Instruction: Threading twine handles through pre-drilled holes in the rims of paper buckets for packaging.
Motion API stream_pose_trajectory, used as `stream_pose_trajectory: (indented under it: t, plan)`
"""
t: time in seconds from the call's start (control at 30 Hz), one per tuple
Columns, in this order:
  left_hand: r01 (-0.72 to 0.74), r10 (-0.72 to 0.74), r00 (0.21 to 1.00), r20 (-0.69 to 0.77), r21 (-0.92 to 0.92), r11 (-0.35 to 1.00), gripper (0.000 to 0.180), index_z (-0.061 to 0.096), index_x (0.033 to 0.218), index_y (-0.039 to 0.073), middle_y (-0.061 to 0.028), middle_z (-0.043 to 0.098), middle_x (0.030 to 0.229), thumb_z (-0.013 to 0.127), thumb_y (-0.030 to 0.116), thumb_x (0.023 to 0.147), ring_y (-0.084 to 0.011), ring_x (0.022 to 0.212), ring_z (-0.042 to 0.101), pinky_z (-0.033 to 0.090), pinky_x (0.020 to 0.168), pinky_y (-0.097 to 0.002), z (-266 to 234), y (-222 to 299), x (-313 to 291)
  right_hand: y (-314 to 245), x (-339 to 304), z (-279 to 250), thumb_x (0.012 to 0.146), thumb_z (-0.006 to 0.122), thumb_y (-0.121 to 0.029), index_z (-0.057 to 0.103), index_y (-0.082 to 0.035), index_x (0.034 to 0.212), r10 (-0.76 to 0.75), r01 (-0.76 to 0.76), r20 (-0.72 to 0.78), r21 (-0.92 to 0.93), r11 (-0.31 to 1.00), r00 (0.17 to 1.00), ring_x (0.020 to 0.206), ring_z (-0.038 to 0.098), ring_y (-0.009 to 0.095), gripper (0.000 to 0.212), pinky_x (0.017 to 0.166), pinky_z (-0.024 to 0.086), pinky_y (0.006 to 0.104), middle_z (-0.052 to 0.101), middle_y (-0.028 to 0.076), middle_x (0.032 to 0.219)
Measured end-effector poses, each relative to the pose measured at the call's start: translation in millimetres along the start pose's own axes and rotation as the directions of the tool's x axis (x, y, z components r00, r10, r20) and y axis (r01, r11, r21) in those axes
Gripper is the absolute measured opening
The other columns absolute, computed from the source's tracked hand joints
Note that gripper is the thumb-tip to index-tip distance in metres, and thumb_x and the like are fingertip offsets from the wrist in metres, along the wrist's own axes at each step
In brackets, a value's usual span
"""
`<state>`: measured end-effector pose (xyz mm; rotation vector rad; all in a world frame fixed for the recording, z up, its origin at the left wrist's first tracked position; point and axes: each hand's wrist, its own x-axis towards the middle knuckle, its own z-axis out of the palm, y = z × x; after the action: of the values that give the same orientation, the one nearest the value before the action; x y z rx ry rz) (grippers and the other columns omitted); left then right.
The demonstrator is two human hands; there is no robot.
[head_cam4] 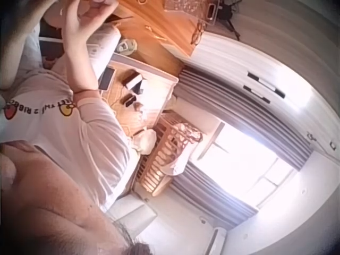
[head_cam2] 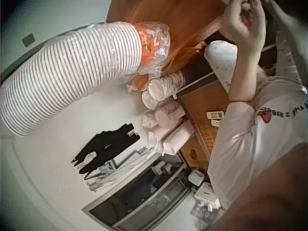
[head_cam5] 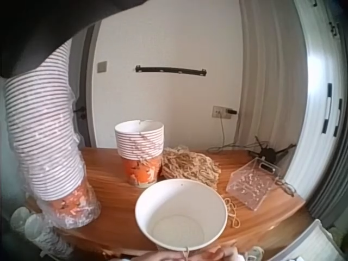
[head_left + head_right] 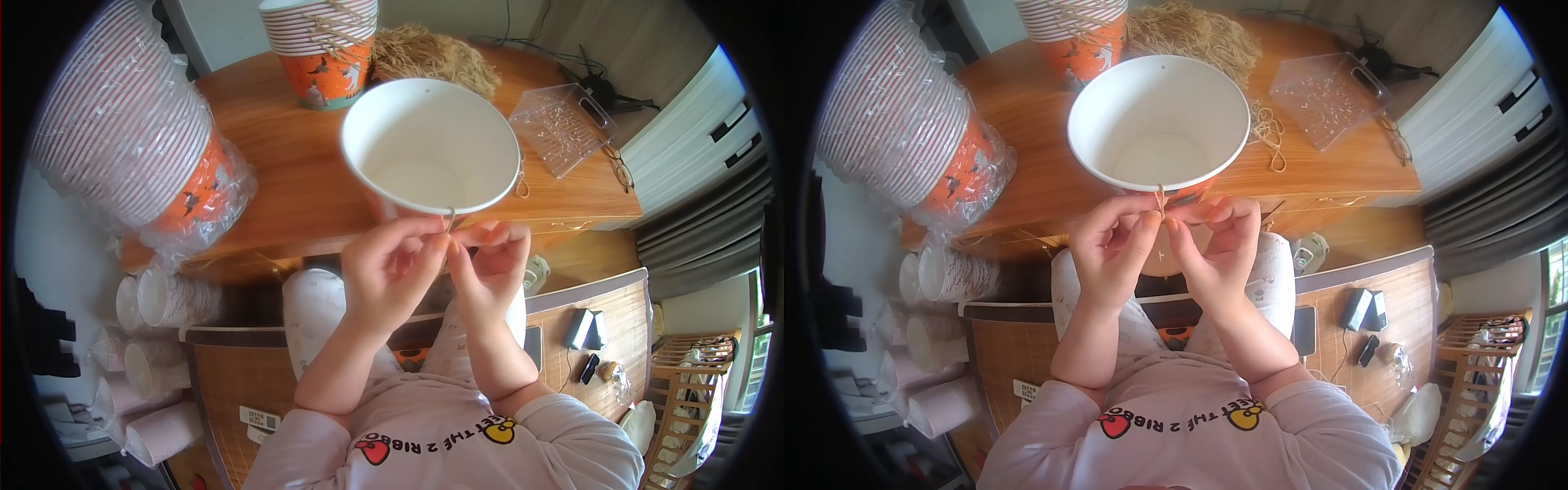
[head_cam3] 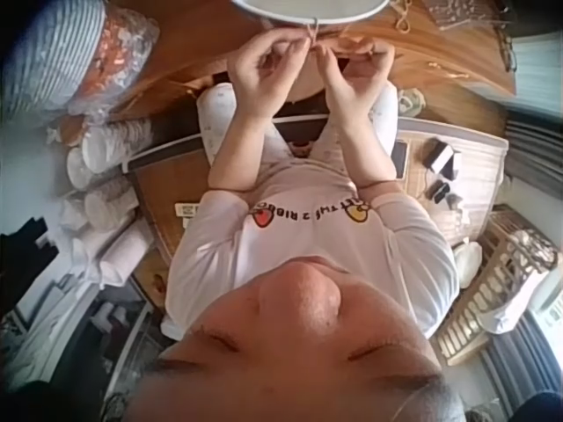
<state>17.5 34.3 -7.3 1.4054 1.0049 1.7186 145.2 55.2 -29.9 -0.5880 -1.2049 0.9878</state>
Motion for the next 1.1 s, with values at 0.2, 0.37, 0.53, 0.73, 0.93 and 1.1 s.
stream_pose_trajectory:
  t: [0.2,0.37,0.53,0.73,0.93,1.1]
  plan:
    - [0.198,-0.197,0.98,0.022,-0.135,0.971,0.015,0.069,0.095,-0.003,0.0006,0.067,0.077,0.071,0.012,0.091,-0.002,0.07,0.057,0.043,0.061,-0.0173,3,9,3,1,-1,-4,0.083,0.07,0.006,0.034,-0.009,0.1,-0.085,0.087,0.067,-0.026,0.996,0.994,0.091,0.062,0.013,0.043,0.087,0.043,0.0272,0.07,0.011,0.091]
    - [0.212,-0.218,0.976,-0.001,-0.219,0.952,0.016,0.07,0.096,-0.003,0.0004,0.066,0.077,0.07,0.012,0.091,-0.0023,0.069,0.056,0.043,0.062,-0.0171,4,11,4,1,4,-10,0.083,0.069,0.007,0.033,-0.009,0.099,-0.045,0.036,0.147,0.06,0.998,0.988,0.092,0.062,0.014,0.043,0.086,0.044,0.0271,0.07,0.012,0.092]
    - [0.252,-0.256,0.967,0.004,-0.19,0.949,0.014,0.071,0.095,-0.003,0.0017,0.064,0.071,0.07,0.011,0.091,-0.0011,0.062,0.052,0.038,0.055,-0.017,-4,13,3,-4,-1,-11,0.084,0.071,0.003,0.034,-0.009,0.1,0.007,-0.024,0.163,0.1,0.995,0.987,0.101,0.064,0.017,0.042,0.09,0.044,0.0299,0.069,0.014,0.098]
    - [0.192,-0.184,0.98,0.075,-0.119,0.974,0.013,0.073,0.094,-0.002,0.0006,0.065,0.072,0.07,0.011,0.09,0.0,0.056,0.047,0.032,0.05,-0.0178,-6,3,-7,2,-13,-23,0.087,0.07,0.001,0.036,-0.008,0.103,0.029,-0.046,0.283,0.052,0.998,0.959,0.099,0.061,0.016,0.038,0.088,0.045,0.0299,0.066,0.012,0.1]
    - [0.277,-0.261,0.958,0.118,-0.138,0.951,0.011,0.072,0.093,-0.001,-0.002,0.069,0.078,0.068,0.008,0.09,-0.0012,0.06,0.05,0.034,0.052,-0.0164,-1,5,-5,-6,-15,-23,0.085,0.07,0.004,0.039,-0.008,0.098,-0.021,0.022,0.277,-0.001,1.0,0.961,0.087,0.057,0.015,0.035,0.077,0.045,0.0265,0.06,0.008,0.09]
    - [0.249,-0.262,0.965,-0.029,-0.229,0.941,0.014,0.07,0.09,-0.002,-0.0046,0.07,0.08,0.065,0.011,0.092,-0.0003,0.058,0.047,0.033,0.052,-0.0174,6,13,3,-16,-10,-25,0.078,0.072,0.003,0.044,-0.011,0.096,-0.288,0.41,0.423,-0.232,0.882,0.859,0.079,0.051,0.02,0.036,0.078,0.04,0.0325,0.073,0.002,0.088]
